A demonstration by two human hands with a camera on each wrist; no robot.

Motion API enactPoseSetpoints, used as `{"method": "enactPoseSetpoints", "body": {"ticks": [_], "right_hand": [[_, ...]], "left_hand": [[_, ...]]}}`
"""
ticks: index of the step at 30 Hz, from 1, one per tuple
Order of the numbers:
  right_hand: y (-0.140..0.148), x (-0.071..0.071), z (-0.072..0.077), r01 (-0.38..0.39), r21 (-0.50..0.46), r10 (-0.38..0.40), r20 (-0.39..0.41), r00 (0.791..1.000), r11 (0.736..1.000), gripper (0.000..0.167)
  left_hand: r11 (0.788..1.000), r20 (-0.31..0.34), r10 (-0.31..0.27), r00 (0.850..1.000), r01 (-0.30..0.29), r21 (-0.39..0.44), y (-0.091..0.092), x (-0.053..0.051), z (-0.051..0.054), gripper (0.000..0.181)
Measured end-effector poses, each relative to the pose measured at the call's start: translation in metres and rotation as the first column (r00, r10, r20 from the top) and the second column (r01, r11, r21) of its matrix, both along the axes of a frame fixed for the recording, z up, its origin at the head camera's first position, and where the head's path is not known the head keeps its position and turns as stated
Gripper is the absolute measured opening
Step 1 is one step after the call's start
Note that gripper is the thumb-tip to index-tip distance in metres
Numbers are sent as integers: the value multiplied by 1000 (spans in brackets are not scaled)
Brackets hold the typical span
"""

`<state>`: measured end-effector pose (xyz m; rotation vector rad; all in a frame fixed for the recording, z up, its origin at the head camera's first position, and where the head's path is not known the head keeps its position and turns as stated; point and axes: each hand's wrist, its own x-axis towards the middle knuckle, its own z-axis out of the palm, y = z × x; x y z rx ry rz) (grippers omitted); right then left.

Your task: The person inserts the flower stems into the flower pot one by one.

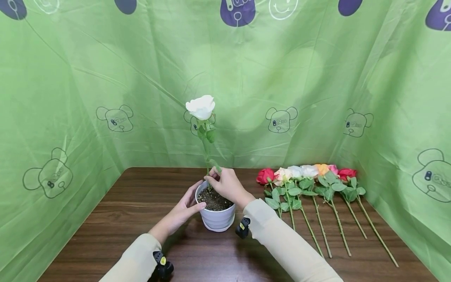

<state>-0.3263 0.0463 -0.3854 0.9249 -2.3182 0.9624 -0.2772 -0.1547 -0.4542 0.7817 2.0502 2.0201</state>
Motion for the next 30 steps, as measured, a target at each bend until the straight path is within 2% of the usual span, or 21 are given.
{"method": "enactPoseSetpoints", "body": {"ticks": [4, 11, 17, 24, 30], "right_hand": [[0, 0, -1, 17, 41, -14, -59, 998, 999, 12], [0, 2, 0, 35, -5, -35, 46, 998, 999, 20], [0, 1, 0, 42, -5, -42, 68, 997, 999, 18], [-2, 1, 1, 48, -21, -44, 142, 989, 999, 17], [-1, 0, 8, 45, 15, -47, 181, 982, 999, 18]], "left_hand": [[1000, 3, 3, 1000, -3, 3, 1, -1, 0, 76], [1000, 3, 6, 1000, -6, -9, 0, 0, 0, 76], [1000, 1, 3, 1000, -3, -7, 0, 0, 1, 76], [1000, 5, -8, 1000, 8, 3, 0, 2, 0, 77], [1000, 7, -7, 1000, 7, 3, 0, 2, 2, 76]]}}
